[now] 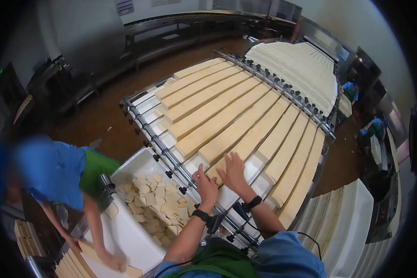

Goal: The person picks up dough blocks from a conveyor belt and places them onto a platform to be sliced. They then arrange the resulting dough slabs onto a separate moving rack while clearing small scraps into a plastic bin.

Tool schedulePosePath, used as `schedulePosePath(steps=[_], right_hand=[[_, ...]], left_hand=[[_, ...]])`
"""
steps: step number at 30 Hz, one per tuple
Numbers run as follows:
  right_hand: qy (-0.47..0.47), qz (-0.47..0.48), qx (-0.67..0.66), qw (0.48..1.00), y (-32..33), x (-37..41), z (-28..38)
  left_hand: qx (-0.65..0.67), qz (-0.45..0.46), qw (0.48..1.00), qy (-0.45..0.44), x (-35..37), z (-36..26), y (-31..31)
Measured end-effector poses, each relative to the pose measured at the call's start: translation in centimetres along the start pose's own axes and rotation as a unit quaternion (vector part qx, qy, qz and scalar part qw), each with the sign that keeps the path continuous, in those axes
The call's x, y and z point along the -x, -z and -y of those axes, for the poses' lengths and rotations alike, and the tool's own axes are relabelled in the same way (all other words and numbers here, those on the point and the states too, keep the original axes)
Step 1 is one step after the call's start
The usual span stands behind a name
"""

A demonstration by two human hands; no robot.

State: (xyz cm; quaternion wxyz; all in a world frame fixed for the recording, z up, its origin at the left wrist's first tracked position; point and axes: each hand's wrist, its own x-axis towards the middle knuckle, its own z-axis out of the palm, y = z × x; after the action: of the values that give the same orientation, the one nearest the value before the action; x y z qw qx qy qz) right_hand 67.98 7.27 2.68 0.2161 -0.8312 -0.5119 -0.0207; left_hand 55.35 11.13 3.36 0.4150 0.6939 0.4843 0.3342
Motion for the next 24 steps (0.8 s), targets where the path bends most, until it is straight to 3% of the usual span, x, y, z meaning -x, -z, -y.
schedulePosePath(steps=[1, 5, 8, 11, 13, 15, 16, 18, 19, 22, 24], right_hand=[[0.020, 0.020, -0.053, 0.998, -0.6, 0.5, 0.4], [0.055, 0.076, -0.033, 0.995, -1.4, 1.3, -0.4], [0.065, 0.086, -0.009, 0.994, -1.0, 1.0, -0.5], [0.053, 0.078, -0.003, 0.996, -0.9, 0.6, -0.3], [0.040, 0.074, 0.065, 0.994, 0.6, 0.9, 1.8], [0.060, 0.067, 0.085, 0.992, 2.4, 1.6, 6.2], [0.087, 0.063, 0.071, 0.992, 3.2, 2.0, 8.8], [0.200, 0.039, 0.051, 0.978, 3.1, 3.2, 14.3], [0.259, 0.042, 0.040, 0.964, 3.0, 4.1, 17.9], [0.394, 0.188, -0.122, 0.891, 1.4, 7.9, 28.8], [0.470, 0.285, -0.180, 0.816, -1.6, 11.1, 35.9]], left_hand=[[0.033, 0.022, 0.999, 0.006, 0.1, -0.2, 0.4], [0.049, -0.005, 0.997, -0.062, -0.3, 2.8, -0.7], [0.042, 0.023, 0.999, 0.000, -0.1, 0.6, 1.4], [0.049, -0.050, 0.997, 0.014, 1.2, 0.0, 3.7], [0.111, -0.100, 0.988, -0.040, 3.2, 1.0, 7.1], [0.153, -0.109, 0.980, -0.058, 5.6, 2.2, 12.8], [0.100, -0.115, 0.987, -0.056, 6.6, 3.8, 15.0], [-0.011, -0.132, 0.991, -0.037, 9.5, 7.1, 19.9], [-0.023, -0.184, 0.982, -0.023, 11.2, 8.3, 22.6], [-0.082, -0.341, 0.936, 0.023, 17.5, 13.6, 30.7], [-0.117, -0.474, 0.866, 0.102, 23.1, 17.5, 35.6]])
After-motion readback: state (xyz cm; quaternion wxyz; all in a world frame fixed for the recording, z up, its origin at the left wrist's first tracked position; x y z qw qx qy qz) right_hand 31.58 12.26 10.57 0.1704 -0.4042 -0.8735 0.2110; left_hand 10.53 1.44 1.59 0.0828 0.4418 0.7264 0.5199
